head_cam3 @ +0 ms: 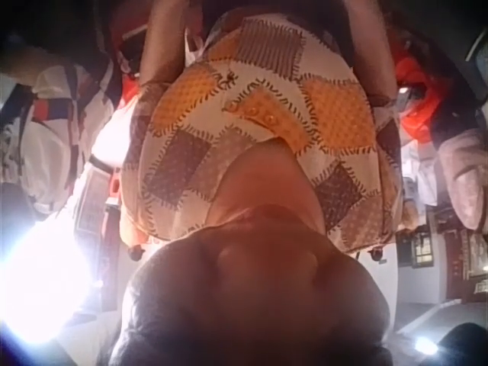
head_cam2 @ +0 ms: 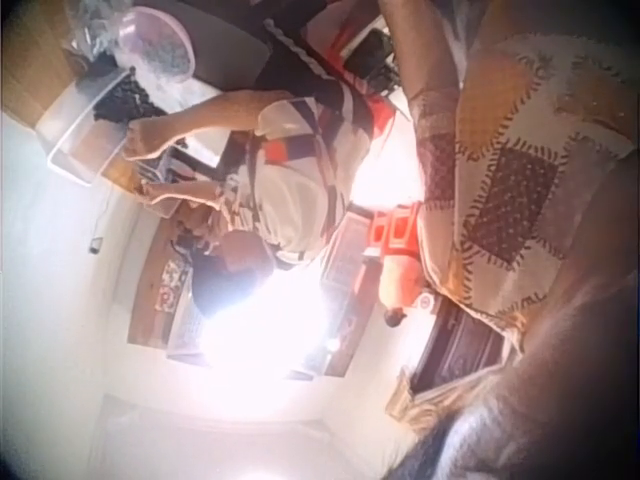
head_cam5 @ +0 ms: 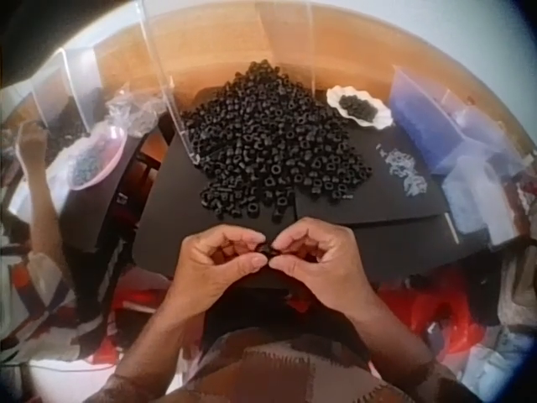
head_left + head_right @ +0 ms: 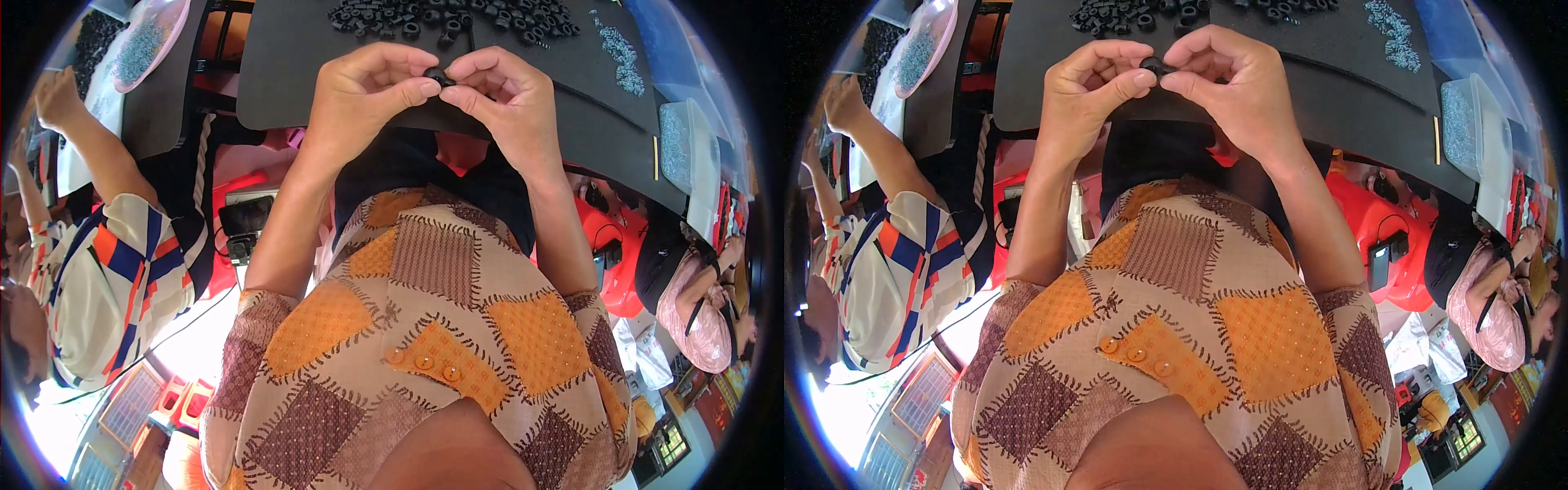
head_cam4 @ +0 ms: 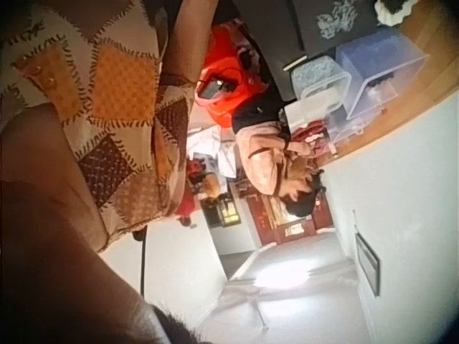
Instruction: The person assembles small black plastic rings by inserting white plastic components into them by hand.
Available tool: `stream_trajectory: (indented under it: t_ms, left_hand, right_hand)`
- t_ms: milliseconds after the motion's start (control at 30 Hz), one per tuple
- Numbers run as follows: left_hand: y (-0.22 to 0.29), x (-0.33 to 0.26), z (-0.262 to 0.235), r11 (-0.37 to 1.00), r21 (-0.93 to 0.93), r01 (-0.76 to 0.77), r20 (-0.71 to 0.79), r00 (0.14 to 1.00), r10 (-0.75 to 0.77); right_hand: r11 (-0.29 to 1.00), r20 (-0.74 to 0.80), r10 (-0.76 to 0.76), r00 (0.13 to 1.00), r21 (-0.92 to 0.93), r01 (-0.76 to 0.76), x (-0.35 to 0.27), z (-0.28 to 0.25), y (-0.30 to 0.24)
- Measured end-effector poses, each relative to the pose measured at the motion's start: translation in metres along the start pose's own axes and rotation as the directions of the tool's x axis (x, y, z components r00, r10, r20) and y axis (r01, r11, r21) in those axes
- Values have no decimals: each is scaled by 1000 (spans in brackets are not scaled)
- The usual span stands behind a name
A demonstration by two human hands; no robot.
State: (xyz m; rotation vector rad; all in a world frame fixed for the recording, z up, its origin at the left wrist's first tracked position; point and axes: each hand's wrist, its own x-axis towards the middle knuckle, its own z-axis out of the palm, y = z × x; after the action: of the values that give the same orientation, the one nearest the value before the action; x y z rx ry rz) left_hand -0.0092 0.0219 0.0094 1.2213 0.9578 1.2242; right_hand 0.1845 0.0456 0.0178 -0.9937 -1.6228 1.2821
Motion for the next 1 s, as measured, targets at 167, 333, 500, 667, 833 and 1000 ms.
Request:
stream_trajectory:
  t_ms: [167, 333, 500, 667, 833, 1000]
  left_hand:
    - [1, 1, -4, 998, 60, 5, -5, 1000, -5]
    - [-1, 3, -7, 975, 219, -41, 11, 999, 40]
    - [1, 3, -7, 963, 268, 7, -18, 1000, -3]
    - [-2, 4, -10, 948, 318, -11, -8, 1000, 14]
    - [-4, 4, -10, 897, 431, -97, 11, 995, 103]
    - [-2, 4, -5, 852, 516, -93, 6, 995, 105]
  right_hand:
    - [998, -5, 14, 1000, 57, -14, 1, 6, 5]
    - [997, -30, 75, 997, -32, -76, 4, 13, 4]
    - [990, -44, 16, 999, -143, -22, 7, 17, 0]
    - [978, -32, 21, 999, -208, -27, 5, 16, 1]
    - [945, -39, 6, 999, -328, -18, 6, 19, -1]
    - [878, -43, -177, 983, -458, 138, 8, 17, 7]
